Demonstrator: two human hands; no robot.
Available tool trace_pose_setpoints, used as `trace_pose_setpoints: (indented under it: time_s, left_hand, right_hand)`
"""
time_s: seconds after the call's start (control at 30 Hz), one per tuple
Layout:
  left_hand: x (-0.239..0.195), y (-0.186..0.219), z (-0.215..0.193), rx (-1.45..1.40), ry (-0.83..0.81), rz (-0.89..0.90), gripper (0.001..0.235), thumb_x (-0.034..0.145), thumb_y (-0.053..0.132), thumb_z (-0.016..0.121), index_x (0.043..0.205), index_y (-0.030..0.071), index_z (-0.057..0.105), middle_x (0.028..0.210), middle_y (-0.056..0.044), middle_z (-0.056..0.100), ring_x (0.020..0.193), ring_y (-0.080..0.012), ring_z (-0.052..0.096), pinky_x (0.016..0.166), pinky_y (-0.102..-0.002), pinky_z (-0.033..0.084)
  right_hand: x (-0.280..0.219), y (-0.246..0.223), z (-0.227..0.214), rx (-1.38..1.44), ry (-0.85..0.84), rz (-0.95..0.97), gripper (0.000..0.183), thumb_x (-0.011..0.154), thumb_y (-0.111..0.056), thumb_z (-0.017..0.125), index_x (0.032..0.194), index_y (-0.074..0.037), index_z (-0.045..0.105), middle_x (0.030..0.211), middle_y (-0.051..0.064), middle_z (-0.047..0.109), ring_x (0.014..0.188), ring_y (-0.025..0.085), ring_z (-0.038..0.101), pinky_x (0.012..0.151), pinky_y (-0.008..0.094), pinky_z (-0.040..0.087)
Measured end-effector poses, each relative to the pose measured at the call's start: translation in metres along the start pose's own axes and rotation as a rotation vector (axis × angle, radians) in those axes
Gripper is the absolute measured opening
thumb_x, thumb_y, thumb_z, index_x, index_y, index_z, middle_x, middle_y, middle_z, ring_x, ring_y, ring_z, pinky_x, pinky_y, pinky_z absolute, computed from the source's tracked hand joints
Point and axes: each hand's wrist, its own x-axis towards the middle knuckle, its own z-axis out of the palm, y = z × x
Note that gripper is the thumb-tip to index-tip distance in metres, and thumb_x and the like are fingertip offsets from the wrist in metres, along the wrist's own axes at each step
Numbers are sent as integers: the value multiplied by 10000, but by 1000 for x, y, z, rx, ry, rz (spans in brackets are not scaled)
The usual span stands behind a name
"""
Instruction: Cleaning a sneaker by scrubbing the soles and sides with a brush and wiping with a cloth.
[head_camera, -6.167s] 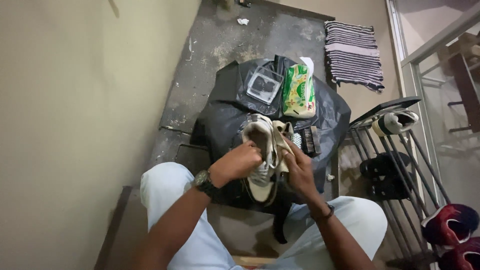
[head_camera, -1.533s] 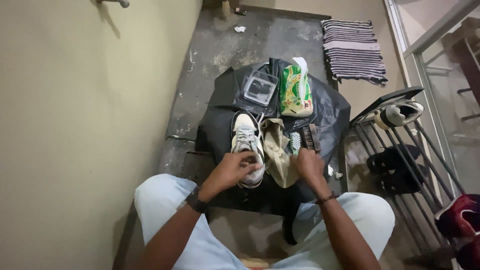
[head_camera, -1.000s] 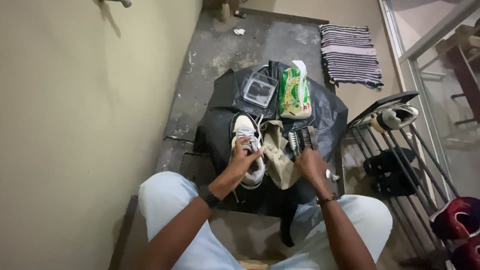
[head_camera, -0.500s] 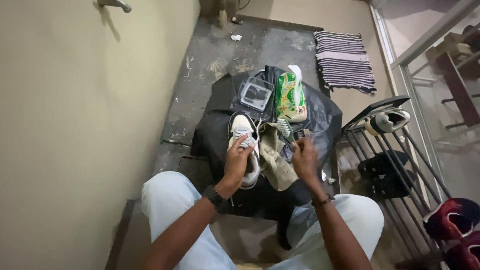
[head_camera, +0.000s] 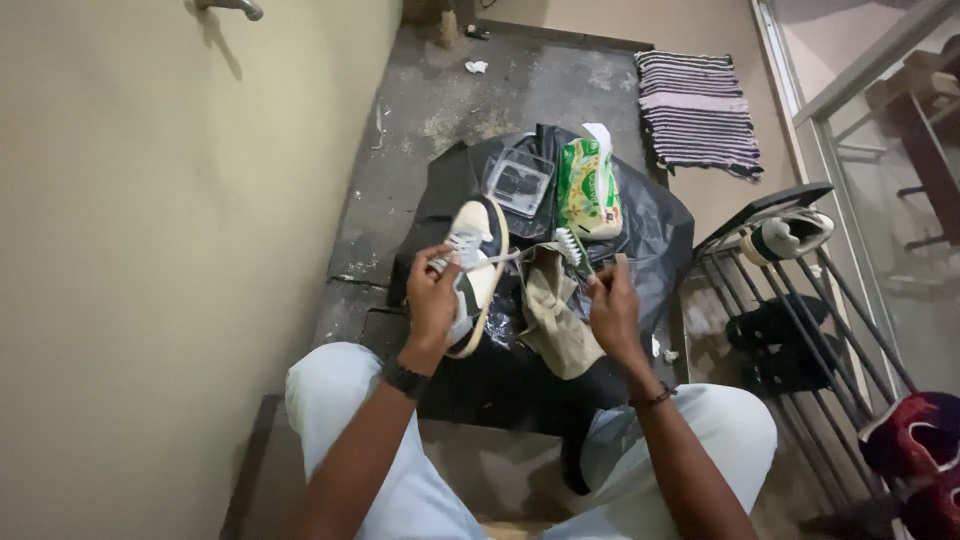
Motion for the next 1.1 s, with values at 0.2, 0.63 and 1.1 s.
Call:
trace_pose_setpoints:
  time_s: [0.2,0.63,1.1]
  left_hand:
    - [47,-109,0,265,-82,-138,182,893,231,675,1024,257,552,889,13,669,736,-186,628,735,-347,430]
    - [18,-55,7,-38,-219,-280,243,800,57,645,1028,140,659,900,-80,544,751,-158,538,689,-307,454]
    - [21,-54,8,-4,-463,-363,577,920,128,669,1424,155,389,1587,-361,153,1433,-525,313,1059,-572,369]
  right_hand:
    - [24,-64,-11,5,21,8,82,1070,-35,547,1111,33,567,915,284,666,887,510,659,767,571,493]
    - [164,-39,101,-6,-135,239,508,1061,-491,412,997,-42,640,930,291,676,890,493,681,765,659,480]
    - [172,-2,125,-680,-273,-390,360,883,-5,571,1239,46,549,999,272,544,964,456,563,730,571,537]
